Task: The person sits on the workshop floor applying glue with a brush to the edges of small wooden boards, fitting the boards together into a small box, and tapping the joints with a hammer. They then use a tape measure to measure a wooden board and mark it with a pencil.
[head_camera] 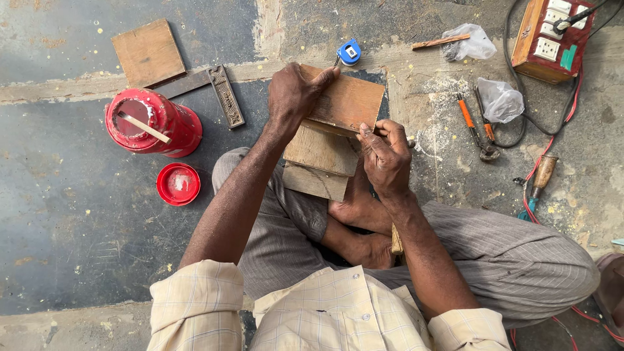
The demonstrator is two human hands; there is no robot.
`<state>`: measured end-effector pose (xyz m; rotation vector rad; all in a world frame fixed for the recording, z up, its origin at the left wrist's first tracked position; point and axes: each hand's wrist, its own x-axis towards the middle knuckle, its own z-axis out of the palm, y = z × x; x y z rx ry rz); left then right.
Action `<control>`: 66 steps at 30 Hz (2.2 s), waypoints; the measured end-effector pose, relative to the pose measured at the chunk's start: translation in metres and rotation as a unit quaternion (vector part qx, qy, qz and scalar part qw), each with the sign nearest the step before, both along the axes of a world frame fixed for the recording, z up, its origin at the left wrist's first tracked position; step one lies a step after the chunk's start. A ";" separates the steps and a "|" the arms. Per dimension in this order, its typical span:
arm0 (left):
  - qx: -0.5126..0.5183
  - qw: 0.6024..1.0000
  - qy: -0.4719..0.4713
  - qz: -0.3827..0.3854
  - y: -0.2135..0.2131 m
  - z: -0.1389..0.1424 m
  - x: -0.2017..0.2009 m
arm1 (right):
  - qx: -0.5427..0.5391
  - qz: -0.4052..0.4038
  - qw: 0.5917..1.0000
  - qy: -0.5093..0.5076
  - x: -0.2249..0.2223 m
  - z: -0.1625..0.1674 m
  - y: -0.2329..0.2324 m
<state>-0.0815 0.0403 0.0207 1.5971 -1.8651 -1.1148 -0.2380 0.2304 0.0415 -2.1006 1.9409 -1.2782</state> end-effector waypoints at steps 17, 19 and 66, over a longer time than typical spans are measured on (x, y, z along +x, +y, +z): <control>-0.041 0.999 -0.008 0.000 0.000 -0.002 0.002 | 0.405 -0.258 0.620 -0.621 -0.086 -0.070 0.056; -0.049 0.999 0.000 -0.005 -0.003 -0.004 0.000 | 0.419 -0.262 0.758 -0.426 -0.083 -0.043 0.059; -0.022 1.000 0.004 -0.016 0.003 0.001 0.004 | 0.139 0.016 0.987 0.084 -0.018 0.097 0.066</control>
